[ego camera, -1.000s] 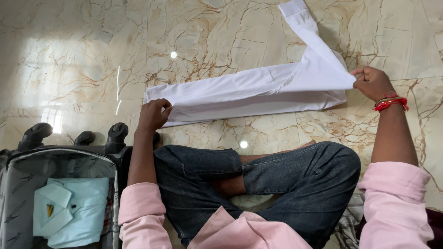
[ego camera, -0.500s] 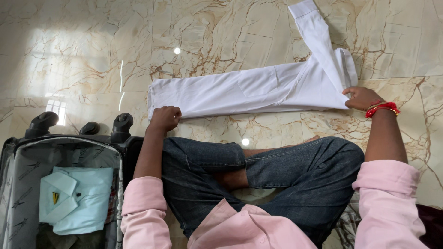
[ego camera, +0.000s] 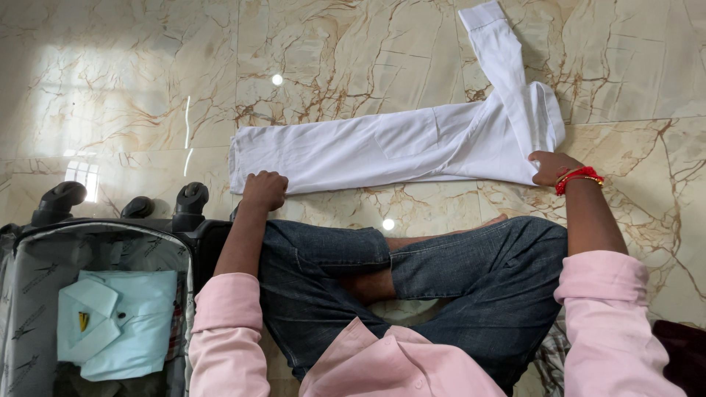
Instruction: The person folds a white collared shirt on a marble-patterned floor and then places it into an open suitcase next to other folded shirts.
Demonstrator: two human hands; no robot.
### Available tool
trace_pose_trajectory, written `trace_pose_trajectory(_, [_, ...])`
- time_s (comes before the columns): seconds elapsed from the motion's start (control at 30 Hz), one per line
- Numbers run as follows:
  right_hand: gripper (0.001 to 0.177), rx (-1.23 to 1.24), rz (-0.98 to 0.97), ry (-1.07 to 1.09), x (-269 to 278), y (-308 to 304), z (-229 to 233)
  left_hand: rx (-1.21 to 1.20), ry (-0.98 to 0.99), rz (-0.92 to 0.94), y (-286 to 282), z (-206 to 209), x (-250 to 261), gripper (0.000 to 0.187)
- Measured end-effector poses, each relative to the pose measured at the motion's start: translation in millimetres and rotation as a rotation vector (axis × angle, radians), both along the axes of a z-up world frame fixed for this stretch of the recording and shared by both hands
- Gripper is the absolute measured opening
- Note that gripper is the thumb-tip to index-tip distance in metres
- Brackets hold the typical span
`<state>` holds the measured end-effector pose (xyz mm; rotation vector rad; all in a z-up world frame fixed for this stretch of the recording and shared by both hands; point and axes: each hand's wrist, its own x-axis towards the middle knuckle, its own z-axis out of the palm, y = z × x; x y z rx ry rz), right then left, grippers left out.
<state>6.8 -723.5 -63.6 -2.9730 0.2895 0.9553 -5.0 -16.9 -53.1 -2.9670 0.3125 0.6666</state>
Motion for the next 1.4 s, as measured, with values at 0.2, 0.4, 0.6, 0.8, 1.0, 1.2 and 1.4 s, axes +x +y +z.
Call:
trace_pose_trajectory(0.2, [0.068,0.05,-0.108,-0.1,-6.3,26.5,30.1,0.008,0.057,0.026,-1.4,4.0,-0.1,0.023])
trace_pose_trajectory(0.4, [0.056,0.042,-0.018,-0.273,-9.5,41.6,41.5,-0.059,-0.024,0.026,-0.5,-1.0,1.8,0.028])
trace_pose_trajectory(0.6, [0.056,0.044,0.051,-0.328,-7.4,34.7,22.7,-0.088,0.061,0.065,3.3,-11.2,3.2,0.035])
trace_pose_trajectory(0.8, [0.055,0.087,0.132,-0.376,-0.8,29.5,11.2,-0.098,0.096,0.095,4.1,-12.7,3.6,0.038])
trace_pose_trajectory(1.0, [0.057,0.108,0.164,-0.412,33.0,39.2,28.5,-0.122,0.118,0.135,3.1,-16.0,4.9,0.04])
trace_pose_trajectory(1.2, [0.062,0.084,0.103,-0.346,80.4,40.7,33.2,-0.146,0.184,0.221,-0.5,-13.3,7.8,0.047])
trace_pose_trajectory(1.4, [0.068,0.095,0.026,-0.311,109.2,41.4,-0.3,-0.122,0.109,0.206,-2.2,-7.4,9.2,0.039])
